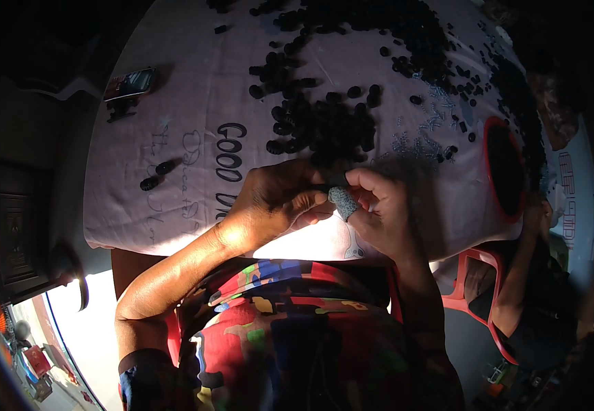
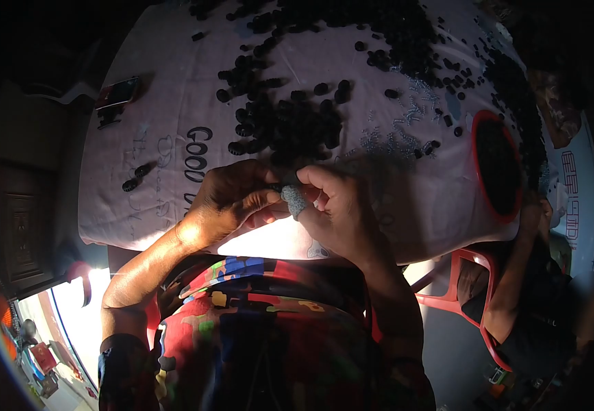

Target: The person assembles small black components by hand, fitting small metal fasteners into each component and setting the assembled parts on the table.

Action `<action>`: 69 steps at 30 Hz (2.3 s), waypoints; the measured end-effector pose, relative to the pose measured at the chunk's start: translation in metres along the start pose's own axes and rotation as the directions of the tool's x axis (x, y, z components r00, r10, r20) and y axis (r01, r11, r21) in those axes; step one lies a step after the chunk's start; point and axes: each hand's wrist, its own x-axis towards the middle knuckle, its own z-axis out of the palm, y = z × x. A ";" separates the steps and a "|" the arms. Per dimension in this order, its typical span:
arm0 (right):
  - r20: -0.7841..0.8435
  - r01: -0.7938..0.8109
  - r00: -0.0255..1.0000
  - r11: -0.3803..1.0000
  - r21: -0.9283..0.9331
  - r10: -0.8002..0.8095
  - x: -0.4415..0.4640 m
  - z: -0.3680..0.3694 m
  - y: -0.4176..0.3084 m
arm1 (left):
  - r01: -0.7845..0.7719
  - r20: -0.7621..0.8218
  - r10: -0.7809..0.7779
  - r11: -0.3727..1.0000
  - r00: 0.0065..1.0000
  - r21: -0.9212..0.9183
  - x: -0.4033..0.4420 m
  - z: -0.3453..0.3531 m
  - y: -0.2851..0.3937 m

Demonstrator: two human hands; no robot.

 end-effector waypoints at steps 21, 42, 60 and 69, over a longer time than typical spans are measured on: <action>0.032 0.027 0.999 0.970 -0.241 -0.020 0.002 0.001 -0.019 | -0.116 -0.011 0.120 0.980 0.993 0.164 0.001 0.001 -0.008; -0.058 0.069 0.996 0.998 -0.001 -0.069 0.003 0.002 -0.002 | 0.161 0.012 -0.163 0.981 0.987 0.110 0.001 -0.001 0.020; -0.056 0.151 0.984 0.961 -0.232 -0.168 0.006 0.006 -0.012 | -0.007 -0.049 0.015 0.988 0.999 0.157 -0.001 0.005 0.009; -0.042 0.089 0.994 0.981 -0.173 -0.097 0.005 0.005 -0.005 | -0.112 -0.061 0.128 0.969 0.990 0.222 -0.001 0.006 0.001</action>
